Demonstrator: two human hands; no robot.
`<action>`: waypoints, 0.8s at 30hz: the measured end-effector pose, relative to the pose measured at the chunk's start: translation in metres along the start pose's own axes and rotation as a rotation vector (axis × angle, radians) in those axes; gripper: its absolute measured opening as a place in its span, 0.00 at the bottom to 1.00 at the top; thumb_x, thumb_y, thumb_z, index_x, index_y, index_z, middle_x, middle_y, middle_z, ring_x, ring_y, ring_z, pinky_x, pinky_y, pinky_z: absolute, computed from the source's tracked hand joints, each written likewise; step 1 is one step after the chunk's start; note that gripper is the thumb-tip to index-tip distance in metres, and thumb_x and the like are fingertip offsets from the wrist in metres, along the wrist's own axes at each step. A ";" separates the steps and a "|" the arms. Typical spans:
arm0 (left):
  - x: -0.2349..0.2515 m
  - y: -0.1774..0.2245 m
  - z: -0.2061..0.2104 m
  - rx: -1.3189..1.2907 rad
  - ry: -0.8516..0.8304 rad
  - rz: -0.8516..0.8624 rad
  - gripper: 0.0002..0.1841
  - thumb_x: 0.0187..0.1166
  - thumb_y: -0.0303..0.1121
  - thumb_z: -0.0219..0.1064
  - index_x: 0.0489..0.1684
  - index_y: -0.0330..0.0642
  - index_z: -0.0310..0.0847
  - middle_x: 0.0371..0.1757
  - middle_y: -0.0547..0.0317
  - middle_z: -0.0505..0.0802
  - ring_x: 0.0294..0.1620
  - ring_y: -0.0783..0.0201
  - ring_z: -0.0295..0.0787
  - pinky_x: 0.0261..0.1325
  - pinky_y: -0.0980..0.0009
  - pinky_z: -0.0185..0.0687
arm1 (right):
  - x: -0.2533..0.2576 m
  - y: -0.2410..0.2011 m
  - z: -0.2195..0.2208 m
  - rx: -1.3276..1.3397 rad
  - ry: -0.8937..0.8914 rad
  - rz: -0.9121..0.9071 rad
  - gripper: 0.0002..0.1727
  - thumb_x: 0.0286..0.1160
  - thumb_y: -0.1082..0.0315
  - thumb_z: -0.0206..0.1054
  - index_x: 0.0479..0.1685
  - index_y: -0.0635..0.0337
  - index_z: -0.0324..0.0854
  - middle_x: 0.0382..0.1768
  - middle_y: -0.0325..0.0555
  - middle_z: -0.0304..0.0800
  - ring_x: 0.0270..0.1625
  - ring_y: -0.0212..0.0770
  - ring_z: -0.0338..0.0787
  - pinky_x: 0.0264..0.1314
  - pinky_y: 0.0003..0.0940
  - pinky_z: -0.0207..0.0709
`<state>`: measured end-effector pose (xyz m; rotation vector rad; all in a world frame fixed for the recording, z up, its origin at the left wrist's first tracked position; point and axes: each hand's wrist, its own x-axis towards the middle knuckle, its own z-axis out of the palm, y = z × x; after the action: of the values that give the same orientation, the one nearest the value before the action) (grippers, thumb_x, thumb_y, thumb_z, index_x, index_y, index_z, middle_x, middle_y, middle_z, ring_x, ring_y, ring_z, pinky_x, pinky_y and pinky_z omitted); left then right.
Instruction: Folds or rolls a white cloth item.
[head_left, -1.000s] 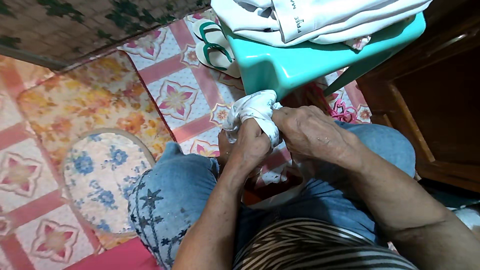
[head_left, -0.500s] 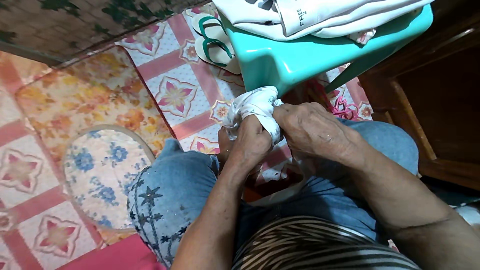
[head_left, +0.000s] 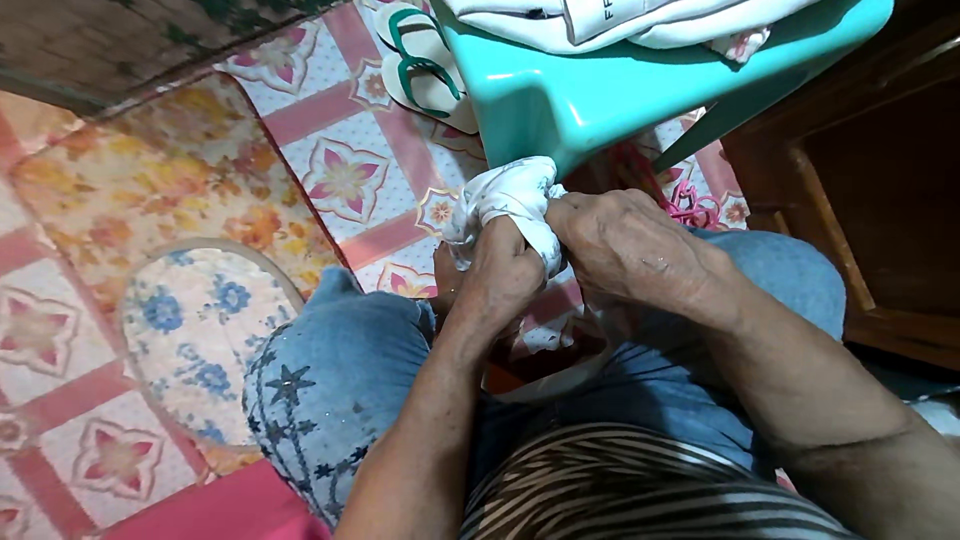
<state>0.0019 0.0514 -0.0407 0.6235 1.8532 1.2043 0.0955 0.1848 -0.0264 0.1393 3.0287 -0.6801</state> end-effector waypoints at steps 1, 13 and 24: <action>0.000 -0.001 0.000 0.010 0.004 0.015 0.11 0.81 0.24 0.57 0.26 0.47 0.75 0.14 0.67 0.77 0.08 0.77 0.65 0.12 0.81 0.61 | 0.000 0.000 0.000 -0.003 0.006 -0.002 0.01 0.67 0.74 0.68 0.31 0.62 0.82 0.25 0.49 0.82 0.25 0.50 0.86 0.22 0.43 0.75; 0.000 -0.004 0.000 0.079 0.011 0.037 0.09 0.81 0.26 0.58 0.29 0.46 0.76 0.16 0.66 0.78 0.11 0.75 0.67 0.14 0.79 0.62 | 0.002 0.003 0.002 -0.002 -0.027 -0.009 0.02 0.68 0.74 0.68 0.33 0.64 0.81 0.28 0.52 0.83 0.28 0.54 0.88 0.25 0.47 0.76; 0.000 -0.008 0.000 0.107 0.004 0.057 0.08 0.79 0.26 0.58 0.28 0.44 0.76 0.17 0.63 0.79 0.12 0.72 0.70 0.14 0.77 0.64 | 0.004 0.001 -0.002 0.028 -0.086 0.020 0.04 0.71 0.75 0.65 0.35 0.68 0.81 0.30 0.57 0.84 0.32 0.58 0.89 0.29 0.50 0.76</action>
<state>0.0025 0.0483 -0.0480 0.7375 1.9242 1.1491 0.0917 0.1869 -0.0247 0.1369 2.9326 -0.7077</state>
